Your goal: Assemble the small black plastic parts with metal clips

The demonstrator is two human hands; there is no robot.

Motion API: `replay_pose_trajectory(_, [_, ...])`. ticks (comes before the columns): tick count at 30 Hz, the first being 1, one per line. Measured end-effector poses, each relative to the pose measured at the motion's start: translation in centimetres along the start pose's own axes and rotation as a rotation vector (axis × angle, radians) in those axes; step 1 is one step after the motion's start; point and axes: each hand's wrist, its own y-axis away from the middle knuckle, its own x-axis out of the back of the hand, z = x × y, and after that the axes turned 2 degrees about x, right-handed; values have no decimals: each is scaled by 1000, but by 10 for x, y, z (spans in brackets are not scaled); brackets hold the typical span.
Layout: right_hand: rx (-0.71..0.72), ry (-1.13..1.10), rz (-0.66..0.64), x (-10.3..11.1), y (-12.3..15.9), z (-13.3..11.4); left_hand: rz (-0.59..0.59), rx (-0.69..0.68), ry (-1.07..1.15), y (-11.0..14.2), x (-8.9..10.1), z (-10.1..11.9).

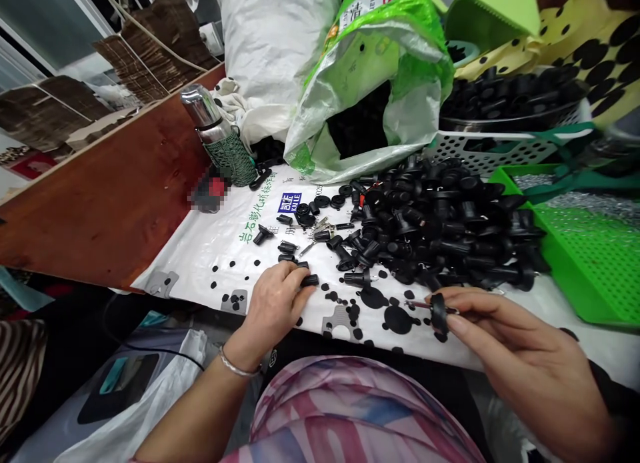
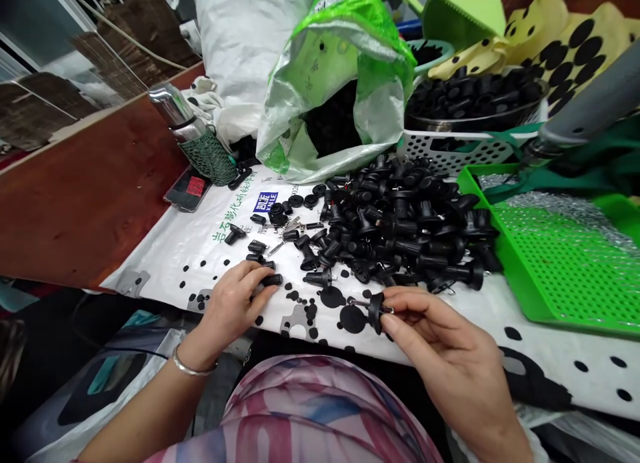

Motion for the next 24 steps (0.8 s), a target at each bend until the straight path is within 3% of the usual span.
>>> replay_pose_trajectory(7, [60, -36, -39, -7, 0, -10, -9, 84, 387, -7, 13, 29])
replay_pose_trajectory(14, [222, -71, -128, -16, 3, -25, -92, 12, 669, -18, 9, 58])
replay_pose_trajectory(18, [356, -28, -163, -17, 4, -25, -101, -16, 683, -16, 1, 61])
replay_pose_trajectory(24, [449, 67, -167, -20, 3, -21, 36, -92, 595, -12, -6, 60])
